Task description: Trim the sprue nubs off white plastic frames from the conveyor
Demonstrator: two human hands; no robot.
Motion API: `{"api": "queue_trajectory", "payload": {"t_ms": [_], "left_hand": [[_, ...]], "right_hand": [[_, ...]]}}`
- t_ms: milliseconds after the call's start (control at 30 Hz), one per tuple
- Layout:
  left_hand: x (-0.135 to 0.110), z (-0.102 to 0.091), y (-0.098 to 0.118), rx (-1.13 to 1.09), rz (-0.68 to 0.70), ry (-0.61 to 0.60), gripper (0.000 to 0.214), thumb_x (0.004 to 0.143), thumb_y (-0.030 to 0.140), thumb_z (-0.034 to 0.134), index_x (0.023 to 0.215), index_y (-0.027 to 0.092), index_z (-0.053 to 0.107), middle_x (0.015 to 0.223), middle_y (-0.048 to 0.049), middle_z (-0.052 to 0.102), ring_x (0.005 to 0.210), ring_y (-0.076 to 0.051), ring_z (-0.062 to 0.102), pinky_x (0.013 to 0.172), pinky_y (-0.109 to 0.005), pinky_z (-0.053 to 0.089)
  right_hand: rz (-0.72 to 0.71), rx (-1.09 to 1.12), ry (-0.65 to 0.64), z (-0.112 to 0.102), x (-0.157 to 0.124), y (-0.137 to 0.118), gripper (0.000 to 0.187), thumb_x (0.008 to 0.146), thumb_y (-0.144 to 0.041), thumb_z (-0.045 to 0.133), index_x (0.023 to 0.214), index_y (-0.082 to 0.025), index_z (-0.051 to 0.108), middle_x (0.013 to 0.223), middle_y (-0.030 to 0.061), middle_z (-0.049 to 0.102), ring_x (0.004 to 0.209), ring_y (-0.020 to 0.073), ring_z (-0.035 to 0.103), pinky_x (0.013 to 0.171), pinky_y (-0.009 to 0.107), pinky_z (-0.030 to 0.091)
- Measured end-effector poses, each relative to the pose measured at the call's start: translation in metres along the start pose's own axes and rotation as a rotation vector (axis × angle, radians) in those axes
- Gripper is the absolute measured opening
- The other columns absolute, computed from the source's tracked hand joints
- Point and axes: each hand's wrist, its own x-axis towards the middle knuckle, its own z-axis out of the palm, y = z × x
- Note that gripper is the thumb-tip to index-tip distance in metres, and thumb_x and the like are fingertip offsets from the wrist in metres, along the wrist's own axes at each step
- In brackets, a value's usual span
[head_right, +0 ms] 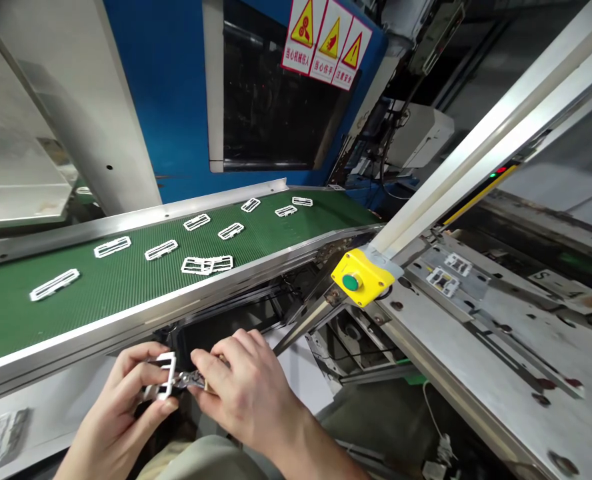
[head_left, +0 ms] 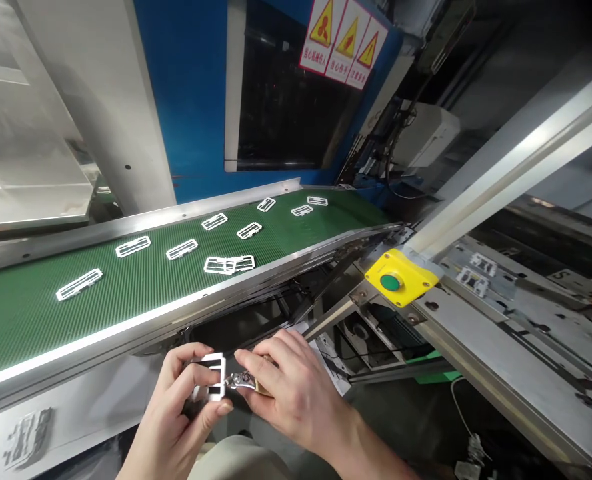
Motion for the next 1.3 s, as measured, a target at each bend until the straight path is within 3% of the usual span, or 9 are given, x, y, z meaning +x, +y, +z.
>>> {"api": "queue_trajectory", "payload": {"t_ms": [367,467,633,700,800,933,1067,1200,1300], "left_hand": [[-0.007,-0.001,-0.002,-0.14,-0.164,0.025,0.014,0.107,0.047,0.076,0.108,0.033,0.077,0.135,-0.0092,0.059,0.114,-0.024,0.072,0.081,-0.023,0.066],[-0.008,-0.001,-0.003,-0.192,-0.194,0.046,0.016,0.106,0.049,0.078,0.107,0.033,0.078,0.136,-0.0086,0.062,0.117,-0.024,0.072,0.086,-0.023,0.066],[-0.008,0.004,-0.001,-0.477,-0.265,0.121,0.021,0.111,0.051,0.071,0.111,0.03,0.074,0.142,-0.0075,0.075,0.131,-0.023,0.074,0.108,-0.026,0.064],[-0.008,0.007,0.002,-0.547,-0.296,0.16,0.025,0.114,0.052,0.067,0.112,0.028,0.072,0.14,-0.0081,0.079,0.13,-0.024,0.077,0.111,-0.029,0.064],[-0.007,0.012,0.011,-0.614,-0.308,0.21,0.028,0.113,0.053,0.068,0.106,0.026,0.069,0.129,-0.0075,0.083,0.12,-0.024,0.081,0.105,-0.034,0.069],[-0.004,0.016,0.026,-0.652,-0.287,0.284,0.028,0.109,0.056,0.075,0.109,0.029,0.065,0.111,-0.0021,0.085,0.108,-0.02,0.08,0.097,-0.03,0.068],[-0.001,0.014,0.021,-0.607,-0.179,0.152,0.025,0.109,0.052,0.076,0.109,0.029,0.069,0.106,-0.0025,0.084,0.095,-0.018,0.079,0.088,-0.025,0.067],[0.001,0.008,0.009,-0.536,-0.062,0.042,0.014,0.113,0.041,0.071,0.105,0.03,0.07,0.1,0.0005,0.078,0.087,-0.014,0.075,0.082,-0.02,0.063],[0.002,0.006,0.009,-0.523,-0.029,0.022,0.016,0.115,0.038,0.069,0.102,0.03,0.067,0.093,0.001,0.075,0.089,-0.015,0.073,0.084,-0.021,0.062]], "right_hand": [[-0.088,-0.151,-0.077,0.0,0.013,-0.001,0.026,0.111,-0.029,0.07,0.13,-0.013,0.077,0.085,0.0046,0.072,0.079,0.0259,0.063,0.071,0.043,0.05],[-0.079,-0.087,-0.083,0.004,0.015,0.0,0.023,0.111,-0.03,0.069,0.124,-0.014,0.081,0.081,0.004,0.074,0.075,0.0253,0.065,0.068,0.042,0.05],[0.205,0.44,-0.108,-0.004,0.015,0.0,0.036,0.113,-0.055,0.074,0.123,-0.022,0.083,0.092,0.001,0.081,0.078,0.0175,0.074,0.073,0.03,0.057],[0.266,0.457,-0.154,-0.014,0.016,0.0,0.035,0.111,-0.054,0.078,0.125,-0.023,0.08,0.104,0.0029,0.082,0.093,0.0203,0.076,0.082,0.032,0.059],[0.186,0.315,-0.147,-0.029,0.018,0.001,0.026,0.11,-0.041,0.081,0.128,-0.022,0.076,0.122,0.0077,0.083,0.114,0.0278,0.074,0.101,0.042,0.058],[0.167,0.363,-0.166,-0.044,0.022,-0.004,0.024,0.109,-0.037,0.082,0.129,-0.024,0.077,0.123,0.0059,0.082,0.113,0.0262,0.075,0.103,0.042,0.06],[0.195,0.335,-0.216,-0.057,0.03,-0.011,0.026,0.103,-0.035,0.089,0.127,-0.025,0.082,0.117,0.0038,0.082,0.103,0.0232,0.077,0.091,0.036,0.062],[0.149,0.276,-0.305,-0.065,0.037,-0.015,0.014,0.103,-0.033,0.09,0.114,-0.026,0.086,0.096,-0.0012,0.079,0.083,0.0177,0.075,0.075,0.032,0.055],[0.087,0.235,-0.333,-0.064,0.04,-0.015,0.016,0.103,-0.038,0.09,0.113,-0.026,0.085,0.093,-0.0016,0.078,0.084,0.0184,0.075,0.077,0.033,0.055]]}}
